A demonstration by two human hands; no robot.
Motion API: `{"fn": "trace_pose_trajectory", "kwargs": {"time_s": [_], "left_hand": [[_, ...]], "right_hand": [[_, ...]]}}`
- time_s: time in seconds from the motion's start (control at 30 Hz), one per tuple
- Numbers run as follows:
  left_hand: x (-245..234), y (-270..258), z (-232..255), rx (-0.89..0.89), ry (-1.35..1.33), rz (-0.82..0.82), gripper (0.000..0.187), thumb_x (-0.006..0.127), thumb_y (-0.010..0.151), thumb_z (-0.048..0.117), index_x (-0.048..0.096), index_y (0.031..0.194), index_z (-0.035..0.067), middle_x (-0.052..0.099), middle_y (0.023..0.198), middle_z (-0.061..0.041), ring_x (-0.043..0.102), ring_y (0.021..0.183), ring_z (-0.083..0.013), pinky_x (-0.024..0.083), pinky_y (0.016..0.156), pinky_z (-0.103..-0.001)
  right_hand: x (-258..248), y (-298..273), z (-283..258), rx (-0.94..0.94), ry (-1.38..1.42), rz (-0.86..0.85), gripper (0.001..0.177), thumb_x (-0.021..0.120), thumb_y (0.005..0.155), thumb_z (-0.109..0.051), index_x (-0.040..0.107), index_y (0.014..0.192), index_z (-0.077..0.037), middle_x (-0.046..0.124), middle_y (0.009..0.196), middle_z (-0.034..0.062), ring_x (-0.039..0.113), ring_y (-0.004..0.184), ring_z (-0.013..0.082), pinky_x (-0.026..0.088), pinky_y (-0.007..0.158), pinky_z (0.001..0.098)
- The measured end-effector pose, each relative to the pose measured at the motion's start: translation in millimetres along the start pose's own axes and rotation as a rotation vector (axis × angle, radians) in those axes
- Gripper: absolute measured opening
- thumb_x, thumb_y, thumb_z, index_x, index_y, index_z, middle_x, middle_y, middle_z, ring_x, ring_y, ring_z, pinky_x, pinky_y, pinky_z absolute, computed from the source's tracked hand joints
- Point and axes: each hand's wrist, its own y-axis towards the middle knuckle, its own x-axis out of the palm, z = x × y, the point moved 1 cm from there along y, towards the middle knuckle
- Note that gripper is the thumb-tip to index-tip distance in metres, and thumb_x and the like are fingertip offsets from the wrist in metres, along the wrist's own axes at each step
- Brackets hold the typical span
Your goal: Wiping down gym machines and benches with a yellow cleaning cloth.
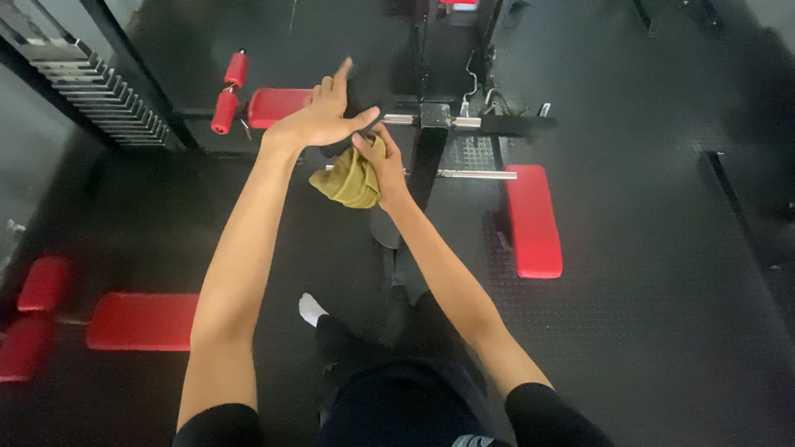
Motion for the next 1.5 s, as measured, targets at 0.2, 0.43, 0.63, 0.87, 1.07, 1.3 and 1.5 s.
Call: {"fn": "trace_pose_trajectory", "kwargs": {"time_s": [0.2,0.43,0.63,0.87,1.07,1.3,1.5], "left_hand": [[-87.6,-48.0,82.0,-0.339,-0.273,-0.223,0.075,0.022,0.095,0.064,0.040,0.158,0.027,0.036,0.166,-0.003,0.032,0.153,-0.0300,0.023,0.124,-0.061],[-36.8,-5.9,19.5,0.090,-0.211,0.057,0.044,0.052,0.110,0.029,0.052,0.152,0.014,0.057,0.127,-0.016,0.063,0.104,-0.0277,0.051,0.088,-0.039],[-0.3,17.9,23.1,0.082,0.098,0.074,0.039,0.058,0.106,0.033,0.065,0.145,0.027,0.052,0.117,-0.018,0.051,0.106,-0.0357,0.037,0.098,-0.048],[-8.9,-7.0,36.2,-0.033,0.032,-0.022,0.040,0.040,0.106,0.030,0.071,0.122,0.011,0.074,0.109,-0.016,0.068,0.087,-0.0429,0.051,0.078,-0.052],[-7.2,2.3,33.7,-0.109,-0.021,-0.077,0.055,0.040,0.107,0.046,0.072,0.118,0.002,0.074,0.114,-0.016,0.068,0.099,-0.0420,0.051,0.088,-0.049],[-12.2,16.3,30.6,-0.204,-0.092,-0.180,0.058,0.058,0.098,0.049,0.071,0.127,0.001,0.072,0.122,-0.022,0.072,0.105,-0.0423,0.058,0.089,-0.049],[-6.9,24.4,24.6,-0.261,-0.073,-0.212,0.065,0.051,0.097,0.056,0.064,0.141,0.011,0.055,0.144,-0.027,0.060,0.123,-0.0476,0.049,0.103,-0.058]], "right_hand": [[-0.1,-2.3,-5.3,-0.024,-0.061,0.264,0.026,0.083,0.083,-0.016,0.062,0.098,-0.009,0.058,0.084,-0.0004,0.055,0.071,0.0089,0.046,0.064,0.0242],[11.0,-0.6,-2.7,0.066,0.017,0.270,0.026,0.080,0.085,-0.019,0.058,0.089,-0.008,0.057,0.079,0.0030,0.057,0.068,0.0117,0.048,0.061,0.0259],[3.7,8.1,42.4,0.223,0.400,0.202,0.030,0.069,0.096,-0.018,0.051,0.116,-0.003,0.061,0.100,0.0122,0.065,0.082,0.0181,0.055,0.065,0.0287],[-2.4,8.9,51.5,0.062,0.257,0.223,0.025,0.072,0.095,-0.024,0.056,0.101,-0.006,0.057,0.089,0.0042,0.055,0.078,0.0109,0.046,0.064,0.0253],[-6.1,-0.1,38.8,-0.006,0.118,0.194,0.024,0.072,0.095,-0.023,0.063,0.106,-0.004,0.060,0.094,0.0028,0.056,0.080,0.0090,0.047,0.069,0.0232],[-8.0,-2.5,15.6,-0.070,-0.072,0.293,0.032,0.071,0.094,-0.032,0.061,0.102,-0.002,0.062,0.090,0.0050,0.056,0.077,0.0096,0.048,0.068,0.0235],[-7.4,-1.5,3.5,-0.006,-0.023,0.282,0.041,0.073,0.091,-0.035,0.063,0.114,-0.002,0.065,0.095,0.0046,0.060,0.080,0.0096,0.049,0.070,0.0238]]}}
